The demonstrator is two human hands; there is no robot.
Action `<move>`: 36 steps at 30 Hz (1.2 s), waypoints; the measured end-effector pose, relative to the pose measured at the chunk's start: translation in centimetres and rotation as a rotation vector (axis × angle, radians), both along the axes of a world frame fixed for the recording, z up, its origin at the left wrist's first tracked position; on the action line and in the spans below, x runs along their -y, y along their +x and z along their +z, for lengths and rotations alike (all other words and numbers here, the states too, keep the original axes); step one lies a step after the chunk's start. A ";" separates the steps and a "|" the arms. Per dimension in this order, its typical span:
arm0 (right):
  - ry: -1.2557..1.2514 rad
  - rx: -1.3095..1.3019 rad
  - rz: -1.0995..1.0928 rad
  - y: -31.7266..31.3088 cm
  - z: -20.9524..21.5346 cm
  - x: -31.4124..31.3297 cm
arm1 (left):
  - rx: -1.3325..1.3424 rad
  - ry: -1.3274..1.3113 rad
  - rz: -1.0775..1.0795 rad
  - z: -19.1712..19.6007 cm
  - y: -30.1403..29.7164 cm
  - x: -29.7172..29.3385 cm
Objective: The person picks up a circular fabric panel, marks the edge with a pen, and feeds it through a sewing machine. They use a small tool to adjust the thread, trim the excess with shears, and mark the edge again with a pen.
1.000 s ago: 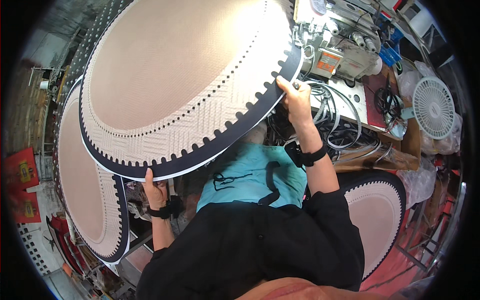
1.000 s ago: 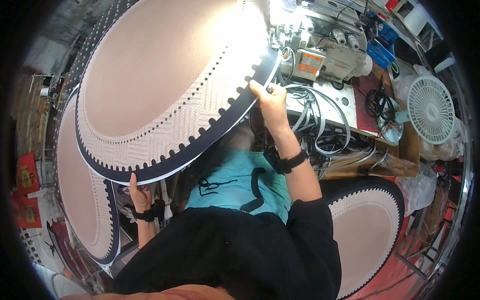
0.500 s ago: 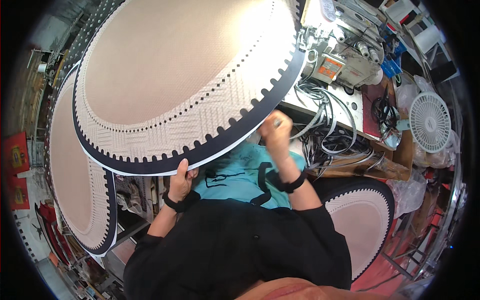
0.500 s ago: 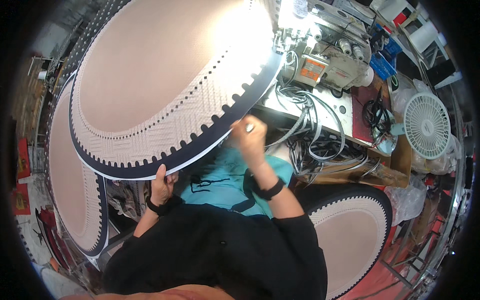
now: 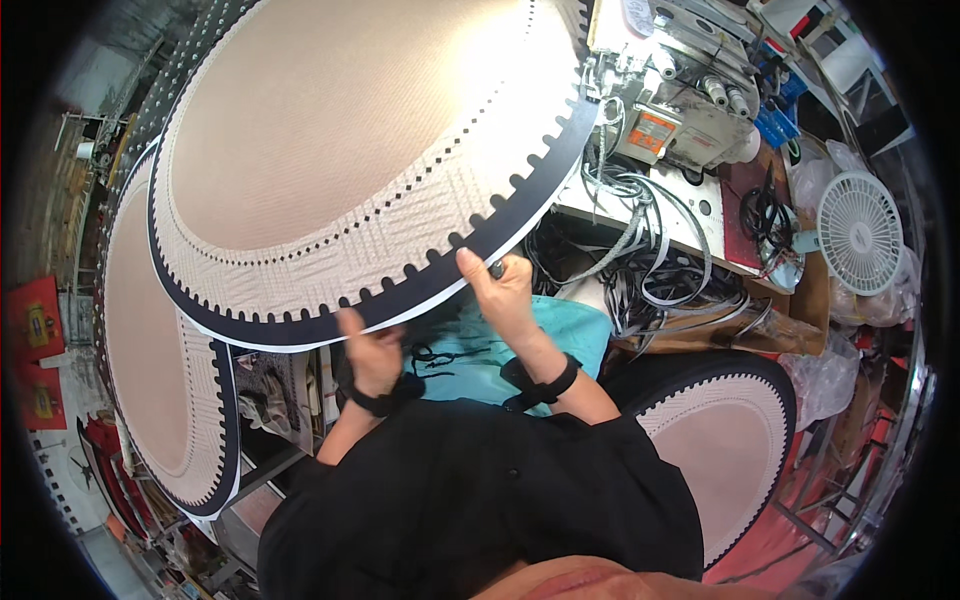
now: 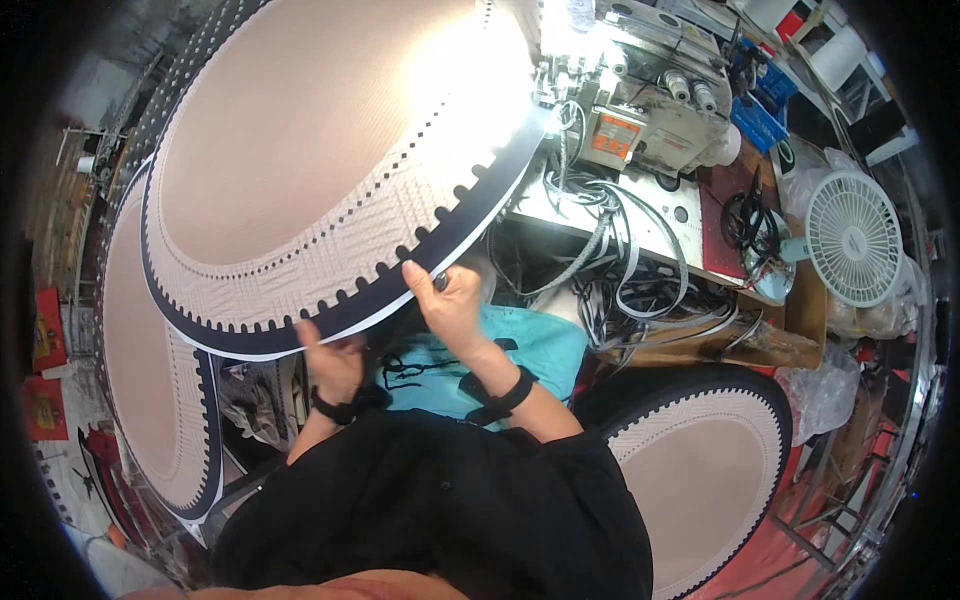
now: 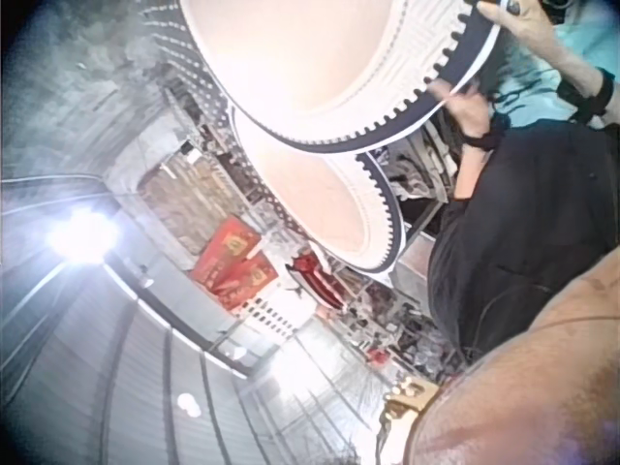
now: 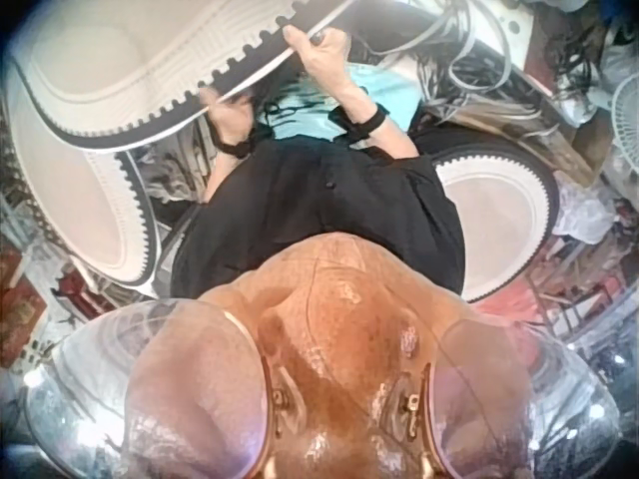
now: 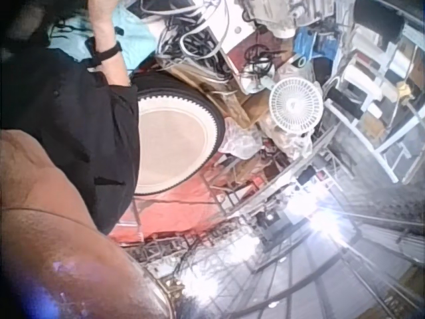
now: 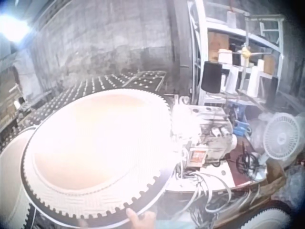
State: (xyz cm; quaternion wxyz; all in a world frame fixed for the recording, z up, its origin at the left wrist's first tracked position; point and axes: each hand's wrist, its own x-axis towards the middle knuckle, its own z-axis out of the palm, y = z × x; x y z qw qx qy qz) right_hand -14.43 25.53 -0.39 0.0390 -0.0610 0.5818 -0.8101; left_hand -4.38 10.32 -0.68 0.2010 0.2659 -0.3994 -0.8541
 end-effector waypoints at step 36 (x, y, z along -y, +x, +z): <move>-0.177 0.019 0.142 1.9 0.6 1.1 | 0.197 -0.352 -0.217 0.0 -0.6 -2.3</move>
